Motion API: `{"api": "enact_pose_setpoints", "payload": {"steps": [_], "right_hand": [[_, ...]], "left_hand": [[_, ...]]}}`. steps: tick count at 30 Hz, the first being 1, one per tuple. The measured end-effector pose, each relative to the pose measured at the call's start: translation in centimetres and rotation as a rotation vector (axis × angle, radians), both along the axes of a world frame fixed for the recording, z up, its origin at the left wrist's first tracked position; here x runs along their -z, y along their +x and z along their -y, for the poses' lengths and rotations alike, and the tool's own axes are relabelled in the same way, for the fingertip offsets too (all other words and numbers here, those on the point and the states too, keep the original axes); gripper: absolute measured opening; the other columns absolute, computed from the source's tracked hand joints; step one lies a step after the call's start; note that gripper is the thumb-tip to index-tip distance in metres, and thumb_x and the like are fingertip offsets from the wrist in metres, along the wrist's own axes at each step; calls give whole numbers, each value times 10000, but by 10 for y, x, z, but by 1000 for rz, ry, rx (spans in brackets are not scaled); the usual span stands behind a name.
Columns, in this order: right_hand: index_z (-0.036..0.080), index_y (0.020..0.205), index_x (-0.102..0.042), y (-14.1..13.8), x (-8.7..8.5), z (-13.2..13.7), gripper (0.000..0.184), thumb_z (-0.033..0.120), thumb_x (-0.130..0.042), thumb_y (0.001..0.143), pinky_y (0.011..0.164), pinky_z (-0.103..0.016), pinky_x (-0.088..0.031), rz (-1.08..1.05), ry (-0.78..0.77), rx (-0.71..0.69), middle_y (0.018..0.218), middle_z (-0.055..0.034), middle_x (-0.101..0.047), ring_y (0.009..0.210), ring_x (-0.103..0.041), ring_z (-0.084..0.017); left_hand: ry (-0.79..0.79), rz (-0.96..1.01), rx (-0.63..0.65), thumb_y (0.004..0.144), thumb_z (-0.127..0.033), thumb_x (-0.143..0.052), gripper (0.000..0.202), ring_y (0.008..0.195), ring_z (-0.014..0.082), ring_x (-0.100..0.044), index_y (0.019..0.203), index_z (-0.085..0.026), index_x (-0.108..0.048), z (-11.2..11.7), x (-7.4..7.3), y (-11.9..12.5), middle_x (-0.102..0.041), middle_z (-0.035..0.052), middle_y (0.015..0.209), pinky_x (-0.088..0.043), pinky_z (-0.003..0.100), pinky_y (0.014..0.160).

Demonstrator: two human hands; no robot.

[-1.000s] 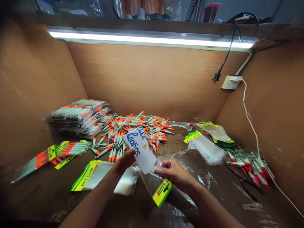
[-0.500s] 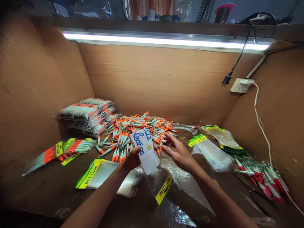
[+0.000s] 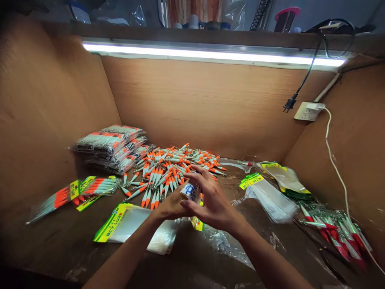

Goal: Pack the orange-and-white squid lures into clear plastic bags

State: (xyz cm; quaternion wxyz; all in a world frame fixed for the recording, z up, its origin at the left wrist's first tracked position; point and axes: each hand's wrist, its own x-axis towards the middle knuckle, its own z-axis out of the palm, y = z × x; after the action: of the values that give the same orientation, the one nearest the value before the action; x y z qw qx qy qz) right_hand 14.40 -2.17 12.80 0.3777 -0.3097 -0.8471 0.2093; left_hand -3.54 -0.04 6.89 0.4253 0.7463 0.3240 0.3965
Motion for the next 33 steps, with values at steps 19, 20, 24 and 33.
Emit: {"api": "enact_pose_setpoints", "payload": {"steps": [19,20,24,33], "right_hand": [[277,1259,-633,21,18,-35,414,338,-724,859,1099,-498,-409,-27,-6,6,1402,-95,-532,1336,-477,-278],[283,1260,-632,20,16,-34,417,329,-727,857,1103,-498,-406,-35,10,-1,1405,-92,-530,1341,-471,-277],[292,1259,-629,18,10,-28,423,310,-738,851,1099,-478,-415,-33,52,-13,1390,-82,-537,1335,-474,-265],[272,1245,-641,12,-1,-27,423,387,-738,849,1080,-476,-428,-89,115,52,1314,-88,-591,1279,-519,-279]], "left_hand": [[-208,119,-25,613,-256,-868,756,1164,312,-537,1289,-199,-535,-9,51,27,-607,77,1251,-440,443,979],[-217,124,-38,626,-251,-860,733,1155,308,-541,1281,-198,-536,-8,50,27,-609,79,1241,-446,435,970],[-200,139,-17,630,-221,-844,708,1135,291,-551,1269,-205,-541,-7,44,22,-602,72,1236,-450,407,960],[-254,229,31,605,-252,-879,796,1106,291,-565,1311,-204,-515,-9,47,20,-610,96,1195,-466,378,899]]}}
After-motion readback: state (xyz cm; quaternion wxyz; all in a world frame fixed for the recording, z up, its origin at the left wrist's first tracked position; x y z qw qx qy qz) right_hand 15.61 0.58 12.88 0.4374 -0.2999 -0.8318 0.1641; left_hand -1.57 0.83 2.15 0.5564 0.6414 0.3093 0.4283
